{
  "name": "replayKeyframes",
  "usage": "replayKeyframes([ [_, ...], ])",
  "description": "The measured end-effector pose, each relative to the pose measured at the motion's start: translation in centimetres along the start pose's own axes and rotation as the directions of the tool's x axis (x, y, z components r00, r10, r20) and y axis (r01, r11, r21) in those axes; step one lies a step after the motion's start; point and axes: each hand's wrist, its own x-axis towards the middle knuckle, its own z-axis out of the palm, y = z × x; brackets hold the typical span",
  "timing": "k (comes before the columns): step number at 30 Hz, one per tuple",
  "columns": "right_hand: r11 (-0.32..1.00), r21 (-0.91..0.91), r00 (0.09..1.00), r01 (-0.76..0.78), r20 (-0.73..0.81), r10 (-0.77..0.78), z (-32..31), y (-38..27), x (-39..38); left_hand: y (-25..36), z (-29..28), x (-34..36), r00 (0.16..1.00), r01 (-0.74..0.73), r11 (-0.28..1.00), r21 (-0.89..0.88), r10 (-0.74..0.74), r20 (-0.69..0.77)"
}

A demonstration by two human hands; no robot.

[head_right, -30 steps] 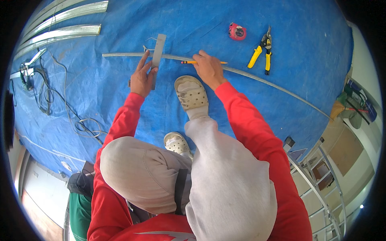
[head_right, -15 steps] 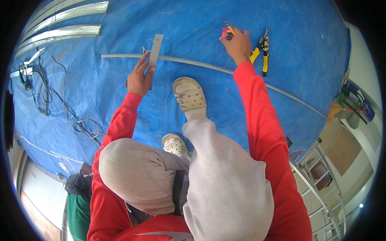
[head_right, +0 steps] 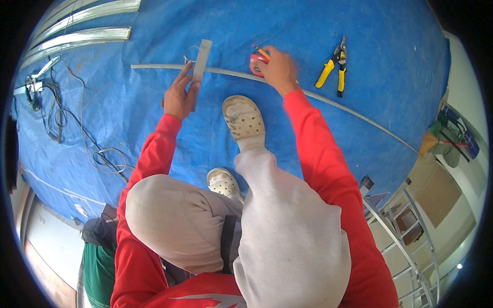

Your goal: The person measures and marks a metal strip with a pencil and ruler, then cuts it using tin snips. The person repeats the process on another metal strip, cutting it into smaller pieces.

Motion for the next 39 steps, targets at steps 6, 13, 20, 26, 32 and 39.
replayKeyframes([
  [6,0.939,0.337,0.982,0.064,0.146,-0.12,1.8,-0.5,1.4,-0.1,0.3,-0.2,1.0,0.003,1.0,-0.016,-0.004,-0.014],
  [13,0.981,0.087,0.979,0.176,0.093,-0.183,2.0,-0.8,1.1,-0.1,0.0,0.0,0.999,-0.015,1.0,-0.023,0.014,-0.029],
  [20,0.979,0.094,0.976,0.181,0.105,-0.19,2.0,0.2,0.5,0.2,-0.4,0.5,0.999,0.031,0.999,-0.026,-0.031,0.011],
  [26,0.982,0.055,0.978,0.183,0.09,-0.187,2.0,-0.1,0.7,0.5,-0.7,1.2,0.999,0.036,0.999,-0.038,-0.036,0.009],
  [32,0.987,0.089,0.986,0.135,0.084,-0.142,1.6,-0.5,0.4,0.8,-0.8,1.1,0.996,0.082,0.993,-0.089,-0.084,-0.016],
  [39,0.986,0.079,0.986,0.144,-0.098,-0.136,1.3,-1.5,-0.2,0.6,-1.4,0.4,0.992,0.066,0.998,-0.014,-0.068,-0.103],
])
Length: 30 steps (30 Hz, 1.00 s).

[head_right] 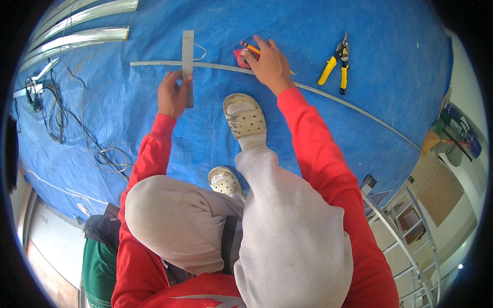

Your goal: The person measures and marks a metal strip with a pencil and ruler, then cuts it using tin snips. The person repeats the process on another metal strip, cutting it into smaller pieces.

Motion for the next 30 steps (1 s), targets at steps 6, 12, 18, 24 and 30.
replayKeyframes([
  [6,0.933,0.304,0.962,0.19,-0.247,-0.115,-1.2,-1.5,-0.4,0.6,0.6,-1.4,0.976,0.157,0.985,-0.07,-0.144,0.165],
  [12,0.61,0.793,0.997,0.003,-0.046,0.054,-1.5,-3.5,-1.9,0.4,1.4,-1.4,0.958,0.184,0.982,-0.042,-0.17,0.23],
  [18,0.607,0.794,0.997,0.04,-0.068,0.022,0.7,-5.5,-3.3,-0.1,1.7,-1.3,0.969,0.139,0.99,0.017,-0.14,0.206],
  [24,0.783,0.61,0.993,0.118,-0.075,-0.091,1.4,-5.9,-4.4,-0.2,1.6,-1.3,0.975,0.117,0.993,0.0,-0.114,0.191],
  [30,0.794,0.586,0.986,0.165,-0.115,-0.12,2.3,-6.3,-4.6,-0.2,1.6,-1.2,0.971,0.111,0.993,-0.026,-0.103,0.218],
])
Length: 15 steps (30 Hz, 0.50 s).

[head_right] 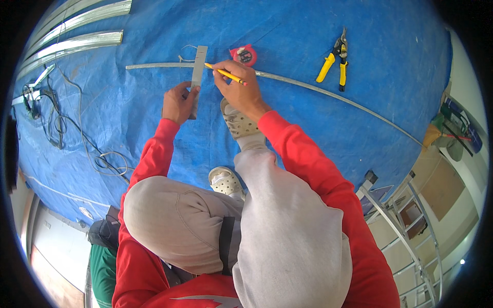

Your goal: The person measures and marks a metal strip with a pencil and ruler, then cuts it using tin snips. The person repeats the process on another metal strip, cutting it into smaller pieces.

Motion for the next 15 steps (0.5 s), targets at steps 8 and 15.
replayKeyframes([
  [8,0.998,-0.047,0.999,0.046,-0.025,-0.047,0.26,0.26,-0.2,-0.28,0.4,-0.06,1.0,-0.014,1.0,0.01,0.014,-0.018],
  [15,0.996,-0.054,0.997,0.075,-0.029,-0.076,0.42,0.27,-0.23,-0.61,0.27,0.23,0.999,0.03,1.0,0.006,-0.029,-0.022],
])
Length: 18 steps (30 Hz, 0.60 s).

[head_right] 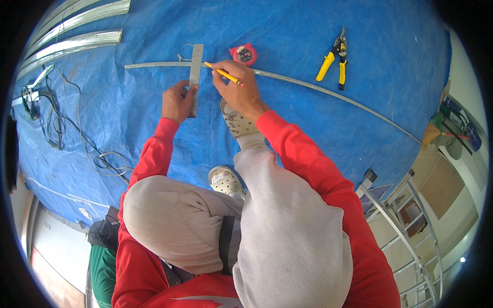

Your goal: The person measures and marks a metal strip with a pencil and ruler, then cuts it using tin snips. The person repeats the process on another metal strip, cutting it into smaller pieces.

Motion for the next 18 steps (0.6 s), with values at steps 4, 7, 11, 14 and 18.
replayKeyframes([
  [4,1.0,-0.019,1.0,0.01,0.004,-0.01,0.12,-0.03,0.04,0.14,-0.34,-0.02,1.0,0.005,1.0,0.002,-0.005,0.016],
  [7,1.0,-0.014,1.0,0.021,0.007,-0.021,0.11,-0.07,0.1,0.27,-0.47,-0.06,1.0,0.008,1.0,-0.007,-0.008,0.022],
  [11,0.999,-0.028,0.999,0.036,0.017,-0.035,0.02,-0.11,0.08,0.22,-0.45,0.02,1.0,-0.006,1.0,0.003,0.006,0.022],
  [14,0.999,-0.028,0.999,0.037,0.016,-0.037,0.07,-0.07,0.06,0.13,-0.48,-0.07,1.0,-0.002,1.0,0.006,0.002,0.027],
  [18,0.999,-0.034,0.999,0.04,0.011,-0.039,0.13,-0.04,0.09,0.29,-0.5,-0.18,1.0,0.009,1.0,0.011,-0.009,0.028],
])
